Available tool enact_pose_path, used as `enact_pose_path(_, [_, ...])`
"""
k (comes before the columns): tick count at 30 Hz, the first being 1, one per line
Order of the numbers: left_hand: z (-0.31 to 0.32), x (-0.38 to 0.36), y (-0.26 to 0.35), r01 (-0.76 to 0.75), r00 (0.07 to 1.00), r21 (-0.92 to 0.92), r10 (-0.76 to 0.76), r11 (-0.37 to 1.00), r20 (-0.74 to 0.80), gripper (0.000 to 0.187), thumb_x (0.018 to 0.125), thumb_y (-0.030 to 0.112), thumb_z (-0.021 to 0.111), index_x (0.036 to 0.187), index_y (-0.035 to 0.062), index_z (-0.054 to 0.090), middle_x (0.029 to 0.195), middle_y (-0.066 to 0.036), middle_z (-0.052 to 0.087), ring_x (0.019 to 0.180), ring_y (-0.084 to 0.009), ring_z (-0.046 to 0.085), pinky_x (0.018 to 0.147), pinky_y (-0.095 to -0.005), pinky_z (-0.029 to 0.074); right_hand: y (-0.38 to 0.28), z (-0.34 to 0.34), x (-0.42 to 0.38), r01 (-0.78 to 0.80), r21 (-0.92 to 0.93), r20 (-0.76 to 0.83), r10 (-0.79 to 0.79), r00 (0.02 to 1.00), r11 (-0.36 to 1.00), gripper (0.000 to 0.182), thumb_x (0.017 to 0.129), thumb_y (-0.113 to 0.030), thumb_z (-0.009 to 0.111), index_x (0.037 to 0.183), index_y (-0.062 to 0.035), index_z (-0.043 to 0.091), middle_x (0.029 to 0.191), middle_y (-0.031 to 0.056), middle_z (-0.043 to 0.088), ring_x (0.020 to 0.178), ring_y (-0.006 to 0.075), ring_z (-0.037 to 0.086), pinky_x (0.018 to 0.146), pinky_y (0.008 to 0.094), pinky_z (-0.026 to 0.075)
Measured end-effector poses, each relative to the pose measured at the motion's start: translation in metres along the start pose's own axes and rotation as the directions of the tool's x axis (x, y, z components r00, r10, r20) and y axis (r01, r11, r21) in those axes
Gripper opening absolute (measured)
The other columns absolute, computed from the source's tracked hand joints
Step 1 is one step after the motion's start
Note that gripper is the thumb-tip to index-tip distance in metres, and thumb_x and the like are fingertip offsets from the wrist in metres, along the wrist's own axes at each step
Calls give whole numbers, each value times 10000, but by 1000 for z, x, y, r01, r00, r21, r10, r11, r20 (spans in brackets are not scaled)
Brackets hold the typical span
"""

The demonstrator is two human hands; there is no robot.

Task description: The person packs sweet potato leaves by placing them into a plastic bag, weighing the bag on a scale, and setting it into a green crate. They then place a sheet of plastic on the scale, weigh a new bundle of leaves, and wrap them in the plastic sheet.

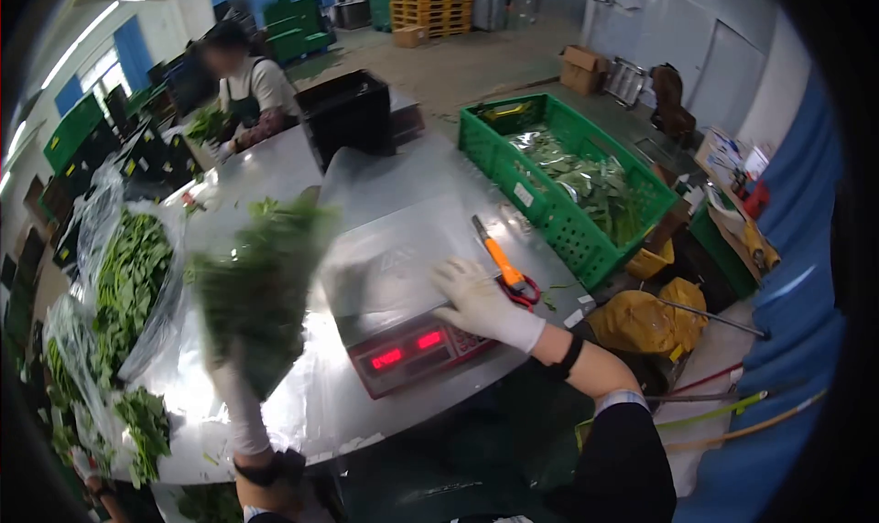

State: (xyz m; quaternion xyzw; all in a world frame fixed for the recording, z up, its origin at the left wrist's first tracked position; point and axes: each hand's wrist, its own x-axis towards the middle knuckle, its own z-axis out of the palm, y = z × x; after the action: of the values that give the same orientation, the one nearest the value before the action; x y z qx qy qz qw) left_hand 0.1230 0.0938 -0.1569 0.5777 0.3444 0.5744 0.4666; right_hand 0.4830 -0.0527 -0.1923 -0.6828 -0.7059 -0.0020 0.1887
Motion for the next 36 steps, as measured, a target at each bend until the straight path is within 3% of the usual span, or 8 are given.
enact_pose_path(7, [9,-27,93,55,977,-395,-131,917,-167,498,1003,312,565,1372,-18,502,1271,-123,611,1054,-220,643,868,-340,540,-35,-63,-3,144,584,-236,-3,972,799,994,763,-297,816,1527,-17,246,1547,196,327,1439,351,301,1186,455,256])
enact_pose_path(12, [70,-45,110,284,898,-333,-128,899,422,532,989,344,564,1344,-49,514,1287,-129,605,1116,-250,601,977,-382,471,-1,-73,-60,-107,994,108,37,993,-18,961,738,-145,852,1523,-37,309,1528,122,382,1415,263,362,1161,426,320])
enact_pose_path(14, [90,-44,112,401,786,-284,-168,871,595,559,982,368,568,1328,-67,516,1287,-135,603,1119,-259,600,986,-381,468,-4,-52,-100,12,935,-114,267,957,354,802,789,-79,777,1483,-33,377,1457,131,474,1354,278,452,1117,431,383])
enact_pose_path(16, [121,-47,102,446,757,-301,-176,843,629,565,1028,385,483,1426,-13,437,1334,-143,573,1100,-257,602,938,-385,496,-15,-64,-141,135,968,-35,421,906,-209,658,858,31,640,1462,-36,390,1389,159,523,1272,301,528,1052,443,449])
enact_pose_path(18, [130,-23,47,834,452,-348,-169,428,876,557,1042,380,430,1478,36,390,1430,-146,506,1149,-251,583,961,-380,480,-13,-73,-176,301,893,-25,630,776,-334,591,859,0,635,1416,-34,440,1336,149,568,1197,310,583,1018,453,478])
enact_pose_path(21, [193,-6,32,-219,440,56,48,974,897,620,1006,442,441,1489,56,393,1495,-183,444,1313,-286,473,1089,-386,375,19,-90,-234,328,919,25,864,502,-217,541,894,-116,651,1394,-48,457,1307,123,586,1151,286,609,952,437,518])
enact_pose_path(24, [187,-9,13,-863,372,464,-368,202,852,769,921,588,533,1466,60,411,1486,-249,408,1373,-425,375,1127,-548,292,58,-113,-284,260,958,-162,976,144,121,506,919,-153,652,1378,-37,472,1290,118,592,1075,261,641,891,396,543])
enact_pose_path(36, [147,9,-30,-657,554,564,-188,500,811,379,801,336,723,1056,91,588,1204,-136,547,1122,-361,532,1036,-573,341,277,-151,-201,6,1000,-17,889,458,16,479,896,-221,712,1299,-27,540,1262,131,623,1114,263,630,895,408,528])
